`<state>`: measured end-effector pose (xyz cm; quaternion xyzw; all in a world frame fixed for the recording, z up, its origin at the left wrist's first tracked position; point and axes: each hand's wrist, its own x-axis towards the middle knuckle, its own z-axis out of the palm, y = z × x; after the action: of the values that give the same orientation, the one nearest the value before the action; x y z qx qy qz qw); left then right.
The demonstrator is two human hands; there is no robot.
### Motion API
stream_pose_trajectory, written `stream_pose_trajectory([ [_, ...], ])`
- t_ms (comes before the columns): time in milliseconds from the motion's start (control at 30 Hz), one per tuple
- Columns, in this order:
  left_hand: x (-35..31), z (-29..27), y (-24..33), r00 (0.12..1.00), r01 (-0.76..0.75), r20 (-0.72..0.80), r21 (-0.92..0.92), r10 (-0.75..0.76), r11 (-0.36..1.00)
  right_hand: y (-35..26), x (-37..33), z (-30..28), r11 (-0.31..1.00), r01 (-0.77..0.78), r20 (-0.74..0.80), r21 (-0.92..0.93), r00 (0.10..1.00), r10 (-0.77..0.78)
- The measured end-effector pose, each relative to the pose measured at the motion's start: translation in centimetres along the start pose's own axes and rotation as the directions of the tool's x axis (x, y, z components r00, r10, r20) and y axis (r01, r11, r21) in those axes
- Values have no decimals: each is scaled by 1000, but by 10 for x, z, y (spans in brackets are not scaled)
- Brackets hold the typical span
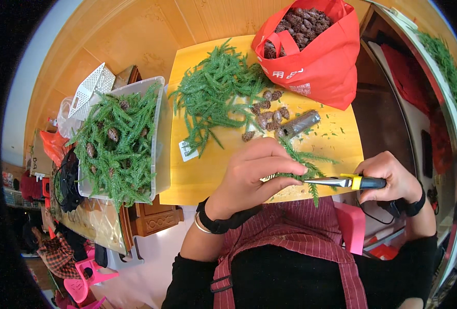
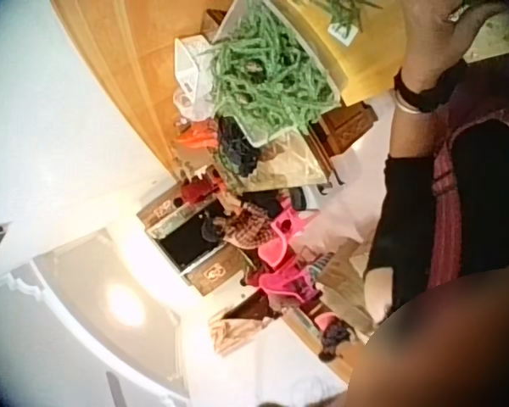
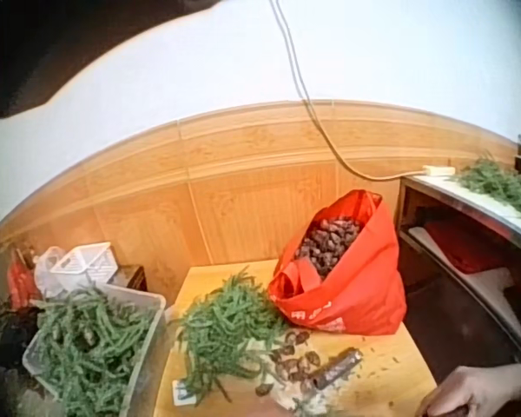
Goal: Using a hand tool to trim and prepare small evergreen branches on a workbench.
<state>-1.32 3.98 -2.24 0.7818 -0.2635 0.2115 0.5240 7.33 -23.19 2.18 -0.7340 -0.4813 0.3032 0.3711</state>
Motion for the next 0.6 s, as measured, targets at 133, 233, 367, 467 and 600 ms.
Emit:
stream_pose_trajectory([
  [133, -1, 1, 3, 999, -36, 35, -37, 37, 999, -4, 2, -8, 993, -11, 89, 121, 996, 1],
  [233, 0, 4, 3, 994, -99, 48, -40, 101, 994, -4, 3, -19, 981, -136, 294, 140, 952, 90],
  [367, 0, 3, 5, 989, -135, 65, -13, 135, 991, 1, 7, -22, 937, -237, 432, 256, 896, 108],
  [467, 2, 0, 9, 985, -162, 56, -6, 162, 987, 6, 7, -25, 843, -378, 523, 383, 841, 139],
  [600, 4, 0, 14, 980, -194, 36, -40, 195, 980, 19, 1, -22, 545, -599, 660, 587, 743, 106],
])
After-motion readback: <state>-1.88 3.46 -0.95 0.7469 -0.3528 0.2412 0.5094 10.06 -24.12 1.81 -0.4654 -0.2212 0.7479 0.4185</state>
